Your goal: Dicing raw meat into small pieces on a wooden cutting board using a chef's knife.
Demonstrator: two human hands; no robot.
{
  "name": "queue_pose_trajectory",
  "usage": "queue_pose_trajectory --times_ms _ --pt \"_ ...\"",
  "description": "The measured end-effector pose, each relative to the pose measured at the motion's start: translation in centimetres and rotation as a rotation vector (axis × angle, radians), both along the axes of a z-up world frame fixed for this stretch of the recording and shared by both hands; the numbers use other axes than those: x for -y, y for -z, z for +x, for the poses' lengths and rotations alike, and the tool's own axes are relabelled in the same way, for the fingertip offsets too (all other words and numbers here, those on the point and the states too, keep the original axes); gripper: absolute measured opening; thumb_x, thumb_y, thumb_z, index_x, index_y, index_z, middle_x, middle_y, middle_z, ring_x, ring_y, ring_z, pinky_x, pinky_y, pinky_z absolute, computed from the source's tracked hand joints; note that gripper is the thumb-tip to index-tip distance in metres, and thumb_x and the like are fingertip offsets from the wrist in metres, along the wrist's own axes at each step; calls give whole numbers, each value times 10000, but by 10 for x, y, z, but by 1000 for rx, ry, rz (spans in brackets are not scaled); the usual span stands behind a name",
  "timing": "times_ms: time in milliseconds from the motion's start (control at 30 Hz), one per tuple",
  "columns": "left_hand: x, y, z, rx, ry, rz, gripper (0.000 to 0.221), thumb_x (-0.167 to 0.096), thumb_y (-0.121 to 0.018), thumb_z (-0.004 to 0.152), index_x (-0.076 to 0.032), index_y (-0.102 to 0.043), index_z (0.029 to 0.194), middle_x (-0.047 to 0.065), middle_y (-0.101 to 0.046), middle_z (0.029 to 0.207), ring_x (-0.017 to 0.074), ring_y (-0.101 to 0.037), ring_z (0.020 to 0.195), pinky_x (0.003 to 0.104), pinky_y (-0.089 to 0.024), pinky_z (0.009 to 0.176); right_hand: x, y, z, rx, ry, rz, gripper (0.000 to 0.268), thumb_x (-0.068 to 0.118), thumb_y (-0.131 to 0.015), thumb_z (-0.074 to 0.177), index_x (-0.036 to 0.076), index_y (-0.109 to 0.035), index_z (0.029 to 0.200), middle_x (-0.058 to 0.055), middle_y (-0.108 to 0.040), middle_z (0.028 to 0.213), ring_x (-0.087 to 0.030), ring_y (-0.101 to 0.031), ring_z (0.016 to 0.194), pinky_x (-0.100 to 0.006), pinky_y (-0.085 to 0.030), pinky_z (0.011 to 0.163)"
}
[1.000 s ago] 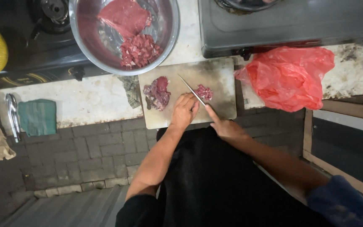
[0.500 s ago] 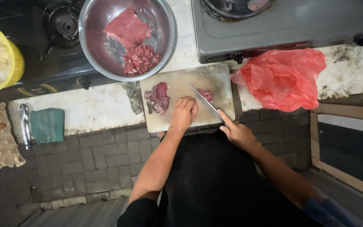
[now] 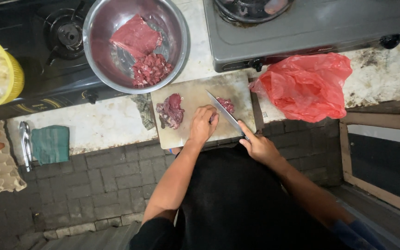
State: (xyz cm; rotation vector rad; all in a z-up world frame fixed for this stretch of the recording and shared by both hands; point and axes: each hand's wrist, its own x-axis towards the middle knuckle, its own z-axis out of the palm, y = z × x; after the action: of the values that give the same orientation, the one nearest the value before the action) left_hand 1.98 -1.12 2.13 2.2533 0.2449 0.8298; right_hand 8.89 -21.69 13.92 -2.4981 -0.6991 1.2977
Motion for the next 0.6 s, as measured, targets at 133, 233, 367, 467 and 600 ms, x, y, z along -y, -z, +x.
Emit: queue_pose_trajectory --times_ms 133,233,367,467,600 --pt "-4 -8 -9 5 5 -7 194 -102 -782 775 -53 -703 945 101 -671 958 296 -655 872 378 -554 765 -1 -2 1 8 -42 -59 608 416 -395 1007 461 -144 1558 -255 -647 1213 -433 -618 1141 -530 -490 990" --pt "-6 -1 -15 -17 -3 57 200 -95 -800 759 -68 -710 935 85 -675 932 279 -657 854 365 -549 776 -5 0 1 -2 -41 -42 608 406 -400 1008 442 -155 1563 -257 -649 1205 -442 -621 1131 -536 -495 975" --pt "-7 3 -16 -30 -6 89 160 -97 -802 770 -54 -720 900 86 -682 903 267 -655 832 354 -545 766 -10 -7 0 -1 -59 -45 616 399 -390 1014 414 -135 1574 -260 -654 1197 -452 -625 1120 -541 -500 969" --pt "-9 6 -12 -15 -4 93 146 -106 -810 768 -59 -721 874 81 -680 878 256 -648 800 343 -544 744 -9 -3 2 -3 -75 -70 617 422 -370 1012 442 -111 1571 -243 -640 1235 -444 -618 1136 -535 -492 984" --pt "-12 9 -14 -14 6 105 166 -149 -825 761 -72 -716 860 70 -673 865 263 -642 778 357 -536 713 -13 -10 0 -13 -73 -76 616 433 -369 1007 454 -110 1565 -226 -618 1281 -440 -609 1155 -532 -491 989"
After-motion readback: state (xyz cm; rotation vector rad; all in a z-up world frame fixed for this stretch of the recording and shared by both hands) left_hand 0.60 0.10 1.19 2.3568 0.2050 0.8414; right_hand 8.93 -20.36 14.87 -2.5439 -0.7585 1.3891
